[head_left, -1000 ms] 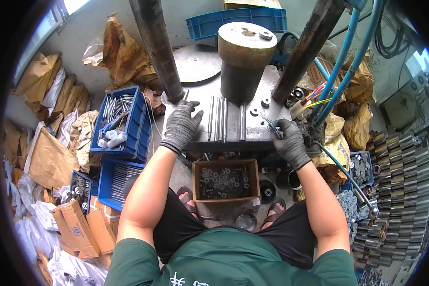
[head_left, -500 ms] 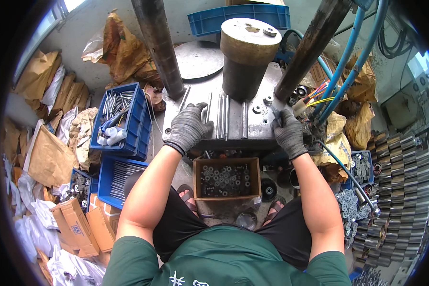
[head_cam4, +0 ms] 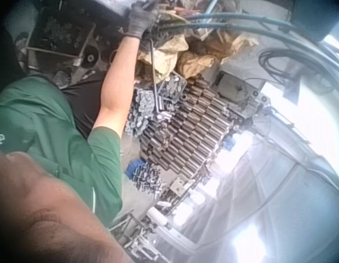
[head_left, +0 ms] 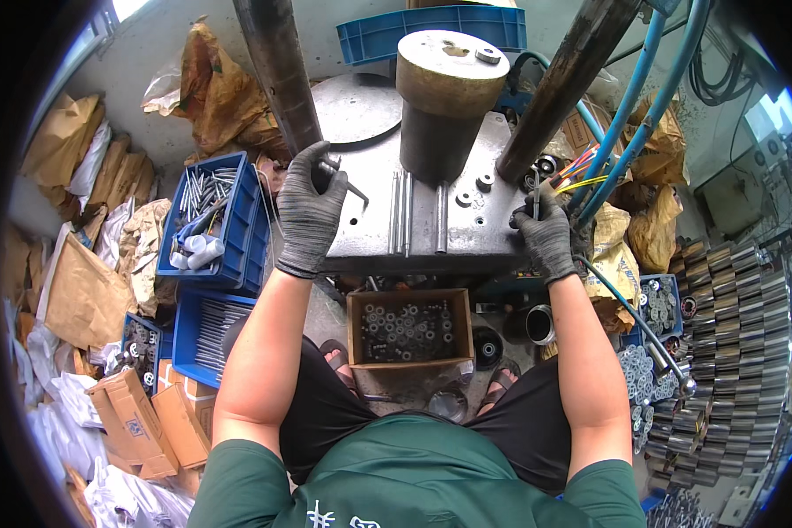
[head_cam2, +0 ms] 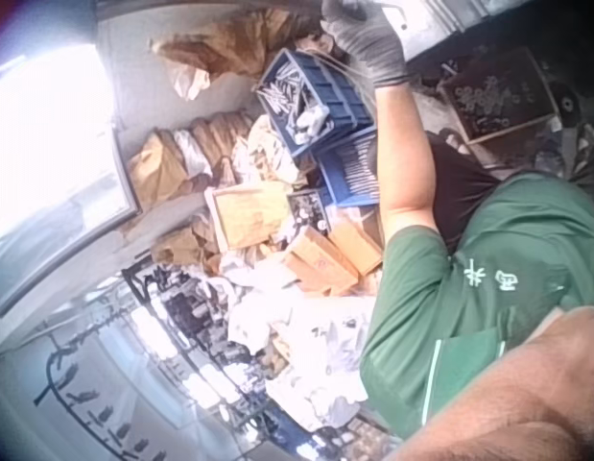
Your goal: Using digital calipers to measure and inspect the dimensions of metal rods at an industrial workbench.
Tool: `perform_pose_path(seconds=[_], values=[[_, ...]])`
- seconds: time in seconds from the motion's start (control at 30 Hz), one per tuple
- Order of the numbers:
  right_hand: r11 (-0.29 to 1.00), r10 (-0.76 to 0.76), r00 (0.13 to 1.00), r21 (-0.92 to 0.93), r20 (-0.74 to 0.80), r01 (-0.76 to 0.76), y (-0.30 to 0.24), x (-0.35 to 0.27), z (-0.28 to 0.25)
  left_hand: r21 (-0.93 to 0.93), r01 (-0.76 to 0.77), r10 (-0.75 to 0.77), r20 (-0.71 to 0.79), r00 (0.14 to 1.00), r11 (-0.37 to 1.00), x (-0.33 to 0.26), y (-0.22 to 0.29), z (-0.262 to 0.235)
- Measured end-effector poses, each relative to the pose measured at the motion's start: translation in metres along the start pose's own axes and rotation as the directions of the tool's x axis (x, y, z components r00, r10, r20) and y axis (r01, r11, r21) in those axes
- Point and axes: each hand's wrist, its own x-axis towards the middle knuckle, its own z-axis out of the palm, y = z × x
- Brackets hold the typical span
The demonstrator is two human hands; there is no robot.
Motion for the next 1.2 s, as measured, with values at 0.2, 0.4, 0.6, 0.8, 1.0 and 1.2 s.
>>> perform_pose_path(seconds=[0.2, 0.4, 0.6, 0.8, 1.0, 1.2], values=[[0.992, 0.090, 0.996, 0.090, 0.029, -0.092, -0.011, -0.003, 0.002, -0.158, 0.059, -0.057, 0.014, 0.998, 0.986, 0.001, -0.004, 0.015], [0.960, 0.186, 0.982, 0.207, 0.041, -0.191, -0.025, -0.009, 0.008, 0.362, 0.051, -0.165, 0.292, 0.942, 0.931, -0.009, -0.038, 0.042], [0.822, 0.323, 0.937, 0.452, 0.132, -0.347, -0.047, -0.030, 0.005, -0.134, 0.412, -0.300, 0.492, 0.817, 0.901, -0.036, 0.029, 0.063], [0.776, 0.273, 0.924, 0.506, 0.270, -0.377, -0.068, -0.052, 0.016, -0.334, 0.230, -0.081, 0.406, 0.910, 0.914, -0.061, 0.048, 0.093], [0.811, 0.304, 0.928, 0.451, 0.217, -0.371, -0.080, -0.067, 0.019, -0.270, 0.470, -0.190, 0.666, 0.722, 0.841, -0.064, 0.073, 0.106], [0.877, 0.298, 0.925, 0.314, 0.237, -0.363, -0.086, -0.078, 0.014, -0.239, 0.639, -0.298, 0.731, 0.614, 0.732, -0.066, 0.082, 0.108]])
